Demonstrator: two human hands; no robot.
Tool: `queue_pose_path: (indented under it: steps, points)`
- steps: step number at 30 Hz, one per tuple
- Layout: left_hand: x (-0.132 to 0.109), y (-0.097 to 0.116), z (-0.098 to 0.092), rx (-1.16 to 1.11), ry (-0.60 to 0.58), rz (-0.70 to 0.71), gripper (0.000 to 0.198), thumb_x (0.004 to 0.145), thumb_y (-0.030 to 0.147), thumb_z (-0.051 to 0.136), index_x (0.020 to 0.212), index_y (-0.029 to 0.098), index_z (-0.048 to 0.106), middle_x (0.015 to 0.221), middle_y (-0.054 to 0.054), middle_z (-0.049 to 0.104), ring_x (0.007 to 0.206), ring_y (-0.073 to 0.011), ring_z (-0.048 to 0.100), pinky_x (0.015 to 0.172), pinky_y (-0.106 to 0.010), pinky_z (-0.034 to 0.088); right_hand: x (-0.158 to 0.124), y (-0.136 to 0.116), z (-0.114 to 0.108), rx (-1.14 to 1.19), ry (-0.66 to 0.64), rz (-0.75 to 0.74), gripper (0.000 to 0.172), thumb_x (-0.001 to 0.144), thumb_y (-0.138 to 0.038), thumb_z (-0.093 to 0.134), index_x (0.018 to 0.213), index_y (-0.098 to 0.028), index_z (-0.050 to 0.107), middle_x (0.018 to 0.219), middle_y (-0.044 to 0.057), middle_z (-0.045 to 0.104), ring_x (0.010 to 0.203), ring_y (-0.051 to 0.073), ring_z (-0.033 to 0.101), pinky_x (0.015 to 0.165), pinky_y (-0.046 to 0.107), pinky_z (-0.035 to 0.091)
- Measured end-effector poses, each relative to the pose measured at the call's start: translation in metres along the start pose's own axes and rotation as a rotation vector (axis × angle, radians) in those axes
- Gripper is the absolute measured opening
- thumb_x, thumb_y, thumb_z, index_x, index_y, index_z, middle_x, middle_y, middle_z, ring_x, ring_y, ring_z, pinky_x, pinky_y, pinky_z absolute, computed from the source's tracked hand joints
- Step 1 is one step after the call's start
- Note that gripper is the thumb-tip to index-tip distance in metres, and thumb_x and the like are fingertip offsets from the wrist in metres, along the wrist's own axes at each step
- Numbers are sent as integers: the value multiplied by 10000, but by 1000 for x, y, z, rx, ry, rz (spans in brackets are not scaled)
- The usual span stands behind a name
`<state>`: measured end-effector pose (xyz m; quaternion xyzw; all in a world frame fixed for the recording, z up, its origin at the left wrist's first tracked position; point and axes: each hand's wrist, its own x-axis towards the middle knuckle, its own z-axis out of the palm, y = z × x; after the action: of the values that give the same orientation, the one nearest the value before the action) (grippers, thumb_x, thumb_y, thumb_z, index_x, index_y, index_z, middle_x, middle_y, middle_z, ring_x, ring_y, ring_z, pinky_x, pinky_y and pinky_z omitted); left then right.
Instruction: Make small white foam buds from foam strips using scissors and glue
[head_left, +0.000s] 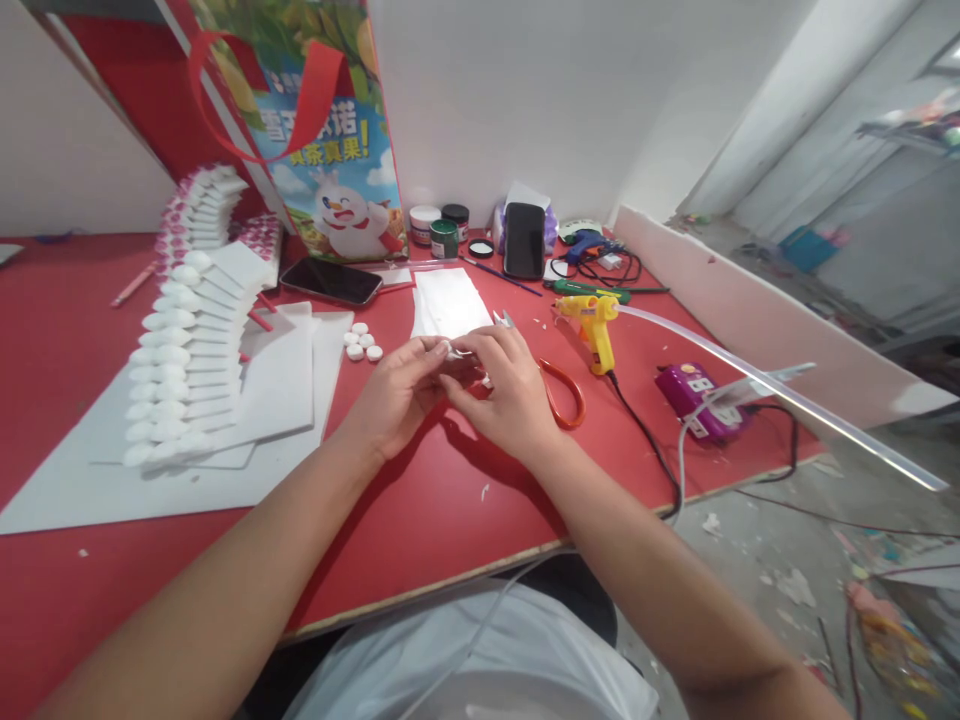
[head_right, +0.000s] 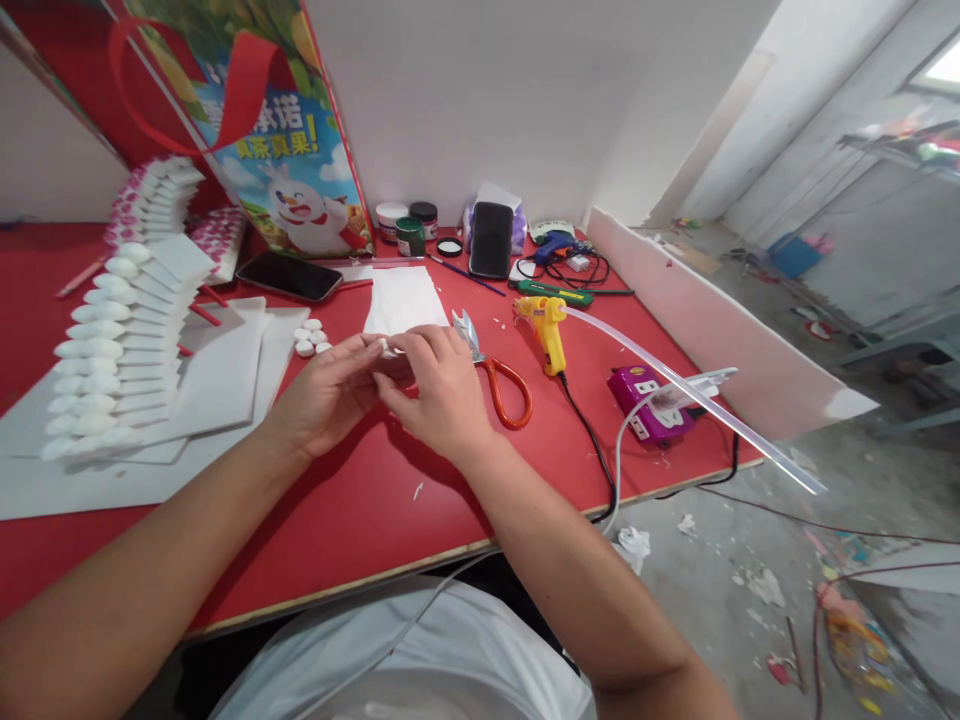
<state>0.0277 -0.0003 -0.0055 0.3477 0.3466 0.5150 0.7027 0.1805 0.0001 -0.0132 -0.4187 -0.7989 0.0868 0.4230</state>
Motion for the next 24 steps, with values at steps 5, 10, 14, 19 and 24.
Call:
queue_pose_path:
  steps: [5,10,14,19,24]
  points:
    - [2,-2,-6,-1,-24,-60,269,783,322,846,892,150,671,833,-25,709,763,-135,662,762,-260,515,1,4,1,81,-5,74,118,926,-185,569,993,-201,665,1001,79,705,970,212,634,897,353,507]
    - [4,2,-11,-10,-42,-90,266,732,251,894,878,143,699,809,-6,687,684,-78,605,674,-195,485,2,7,-6,258,-59,170,169,903,-208,590,1058,-205,656,978,38,717,876,165,666,799,296,523]
    - [2,6,-9,-47,-32,-114,295,660,183,922,862,140,712,761,1,685,625,-66,590,599,-174,471,0,5,-34,-5,-137,293,400,898,-213,616,1290,-150,569,1064,99,713,868,202,680,793,329,523]
    - [1,6,-9,-58,1,-112,267,648,105,891,864,165,747,814,-1,716,691,-91,678,663,-189,541,-7,-2,-70,-627,-505,439,299,953,-239,568,1201,-83,625,1108,223,676,1011,352,676,845,411,482]
    - [2,4,-9,-79,33,-144,270,697,40,830,945,145,805,874,-52,775,781,-124,736,778,-212,605,-6,-2,-70,-711,-652,507,406,981,-410,540,1236,-103,614,1118,200,667,1003,355,709,776,377,491]
